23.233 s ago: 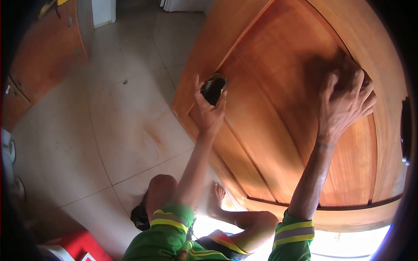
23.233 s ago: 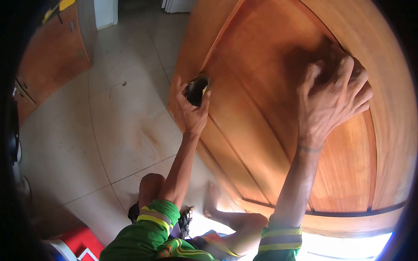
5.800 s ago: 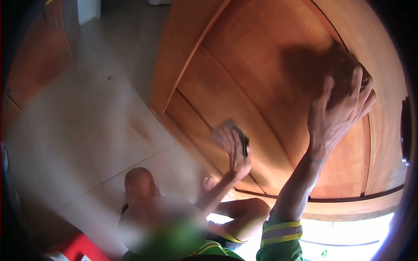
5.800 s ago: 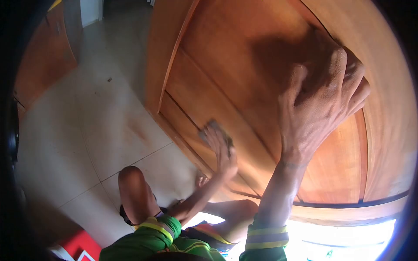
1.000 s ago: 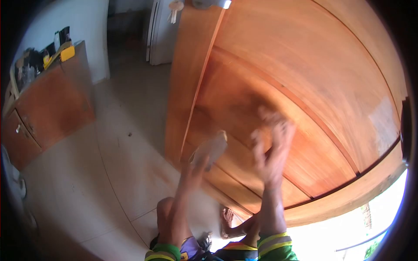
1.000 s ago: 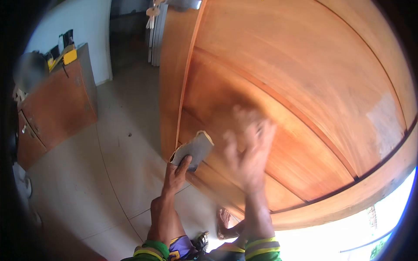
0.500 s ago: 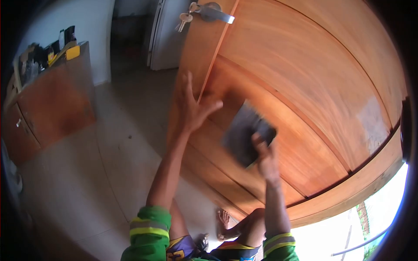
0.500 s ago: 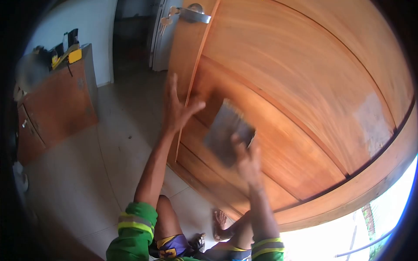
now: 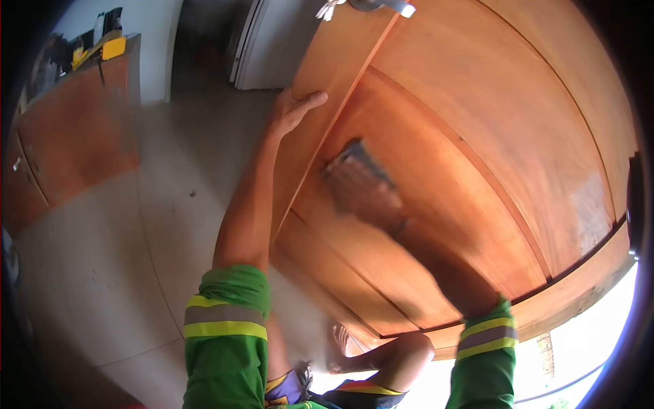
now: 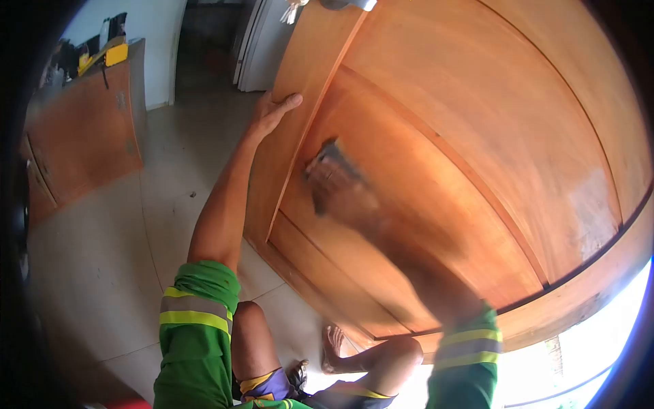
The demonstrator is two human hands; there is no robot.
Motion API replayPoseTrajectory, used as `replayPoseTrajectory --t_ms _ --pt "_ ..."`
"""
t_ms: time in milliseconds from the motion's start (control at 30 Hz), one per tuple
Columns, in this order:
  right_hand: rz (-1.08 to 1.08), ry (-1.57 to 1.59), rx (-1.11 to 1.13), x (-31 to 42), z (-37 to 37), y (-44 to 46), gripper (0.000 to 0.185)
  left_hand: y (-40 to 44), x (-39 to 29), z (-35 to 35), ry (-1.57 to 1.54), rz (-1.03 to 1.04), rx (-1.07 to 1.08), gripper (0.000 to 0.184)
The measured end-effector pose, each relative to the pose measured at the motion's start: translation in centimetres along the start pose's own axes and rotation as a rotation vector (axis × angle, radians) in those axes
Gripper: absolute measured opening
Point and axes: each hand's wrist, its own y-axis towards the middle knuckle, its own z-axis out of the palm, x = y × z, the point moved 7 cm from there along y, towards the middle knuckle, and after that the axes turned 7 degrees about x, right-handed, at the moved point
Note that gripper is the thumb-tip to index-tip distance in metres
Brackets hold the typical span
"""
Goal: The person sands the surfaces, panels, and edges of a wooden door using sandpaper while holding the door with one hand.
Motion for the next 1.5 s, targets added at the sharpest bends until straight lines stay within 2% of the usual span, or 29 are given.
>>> replayPoseTrajectory --t_ms 33,100,133,233,267,367,433,467,533,567,600,700,767,833,867,967,1067,1167,1200,1267,1300,1367,1400,1500 --pt "0.138 0.197 -0.067 -3.5 -2.5 0.4 0.060 0.1 0.1 -0.3 0.012 0.018 -0.022 0.081" --pt "0.266 0.192 -0.093 -11.6 -10.3 1.9 0.060 0.1 0.5 -1.1 0.027 0.018 -0.057 0.077" --pt "0.261 -0.003 -0.053 -13.3 -12.2 2.5 0.058 -0.2 0.8 -1.3 0.029 -0.004 -0.058 0.077" --pt "0.198 0.023 -0.023 -8.9 -10.6 3.3 0.059 -1.0 0.7 -0.9 -0.029 -0.056 -0.058 0.075" --pt "0.113 -0.005 -0.057 -5.6 -7.2 3.3 0.054 -1.1 0.4 -0.9 -0.056 -0.063 -0.056 0.074" --pt "-0.206 0.128 -0.043 -2.3 -5.9 4.3 0.046 -0.6 0.4 -1.0 -0.162 0.163 -0.108 0.075" --pt "-0.144 0.135 -0.138 -6.9 -5.3 3.9 0.044 -0.8 0.3 -1.2 -0.123 0.070 -0.127 0.076" --pt "-0.008 0.181 0.064 -11.7 -5.9 4.3 0.048 -1.1 0.6 -1.5 -0.100 0.016 -0.139 0.077" --pt "0.073 0.115 0.217 -16.2 -10.6 4.5 0.052 -1.6 0.7 -1.6 -0.114 0.047 -0.176 0.078" --pt "0.033 0.000 0.156 -16.7 -12.8 4.6 0.053 -1.4 0.6 -1.7 -0.116 0.070 -0.187 0.079" --pt "-0.003 -0.114 0.097 -16.6 -14.0 4.5 0.054 -1.3 0.9 -1.5 -0.096 0.053 -0.179 0.080" --pt "0.147 -0.106 -0.040 -13.7 -13.0 4.3 0.056 -0.9 1.9 -2.1 -0.045 0.041 -0.166 0.084" --pt "0.157 -0.119 -0.022 -12.9 -12.7 4.5 0.057 -0.6 2.6 -2.1 -0.027 0.049 -0.129 0.087" --pt "0.130 -0.170 0.008 -13.1 -13.0 4.3 0.060 -1.2 1.7 -1.9 -0.092 0.030 -0.083 0.080" --pt "0.127 -0.109 0.006 -13.5 -13.5 3.9 0.054 -1.4 1.1 -1.7 -0.118 0.022 -0.061 0.077" --pt "0.212 -0.040 0.058 -14.3 -16.1 2.4 0.048 -2.6 -1.4 -2.7 0.013 0.134 -0.197 0.075" --pt "0.201 0.064 -0.035 -14.9 -18.0 2.3 0.047 -1.8 1.2 -2.8 0.013 0.088 -0.144 0.076" --pt "0.214 0.059 -0.096 -15.2 -18.8 3.1 0.054 -2.0 1.2 -3.0 -0.054 0.090 -0.109 0.074" --pt "0.211 0.049 -0.116 -14.7 -18.9 3.3 0.050 -2.3 0.8 -3.0 -0.045 0.072 -0.110 0.073" --pt "0.291 -0.006 -0.052 -14.4 -18.6 3.3 0.047 -2.7 -0.1 -3.2 -0.026 0.041 -0.121 0.071" --pt "0.332 -0.031 -0.020 -14.1 -18.5 3.2 0.046 -2.6 0.4 -3.3 -0.047 0.027 -0.122 0.076" --pt "0.435 0.039 0.007 -14.1 -18.9 3.4 0.044 -2.2 1.1 -3.5 -0.082 -0.001 -0.118 0.087" --pt "0.490 0.079 0.020 -14.0 -19.2 3.5 0.043 -2.1 1.4 -3.7 -0.064 0.010 -0.129 0.085" --pt "0.704 0.478 -0.303 -13.7 -21.5 2.1 0.037 -2.1 1.5 -3.8 -0.042 0.060 -0.123 0.079"
